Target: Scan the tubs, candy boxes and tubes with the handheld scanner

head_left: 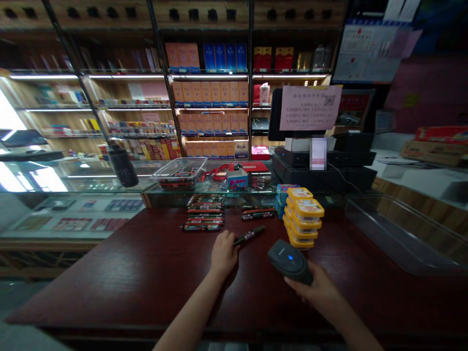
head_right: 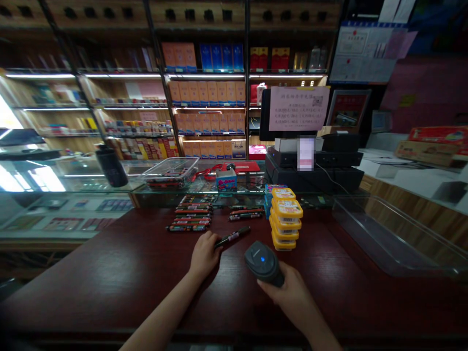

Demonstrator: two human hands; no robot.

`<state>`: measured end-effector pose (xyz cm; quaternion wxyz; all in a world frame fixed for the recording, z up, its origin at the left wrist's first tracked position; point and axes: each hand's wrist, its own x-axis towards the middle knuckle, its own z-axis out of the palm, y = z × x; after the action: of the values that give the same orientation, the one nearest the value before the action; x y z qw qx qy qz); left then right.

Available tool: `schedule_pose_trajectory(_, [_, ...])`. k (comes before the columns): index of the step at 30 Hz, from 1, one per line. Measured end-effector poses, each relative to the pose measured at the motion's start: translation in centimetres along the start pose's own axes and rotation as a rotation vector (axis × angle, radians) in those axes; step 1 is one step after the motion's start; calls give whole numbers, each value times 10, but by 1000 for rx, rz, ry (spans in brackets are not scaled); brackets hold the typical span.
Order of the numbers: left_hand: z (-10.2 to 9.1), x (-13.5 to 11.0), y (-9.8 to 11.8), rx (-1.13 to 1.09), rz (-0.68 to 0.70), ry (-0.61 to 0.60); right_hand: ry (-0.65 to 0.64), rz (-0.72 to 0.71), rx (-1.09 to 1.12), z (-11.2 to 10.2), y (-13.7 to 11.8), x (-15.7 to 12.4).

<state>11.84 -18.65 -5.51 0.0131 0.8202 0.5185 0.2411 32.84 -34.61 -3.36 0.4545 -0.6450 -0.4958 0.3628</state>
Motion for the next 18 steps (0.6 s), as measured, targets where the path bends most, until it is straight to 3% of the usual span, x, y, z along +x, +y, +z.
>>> schedule_pose_trajectory(4, [0, -1, 0, -3, 28, 31, -49, 62, 40, -1, -4, -4])
schedule_pose_trajectory(8, [-3, -2, 1, -49, 19, 59, 5, 101, 106, 4, -5, -6])
schedule_pose_trajectory(18, [1, -4, 1, -98, 35, 179, 2, 86, 91, 12, 0, -9])
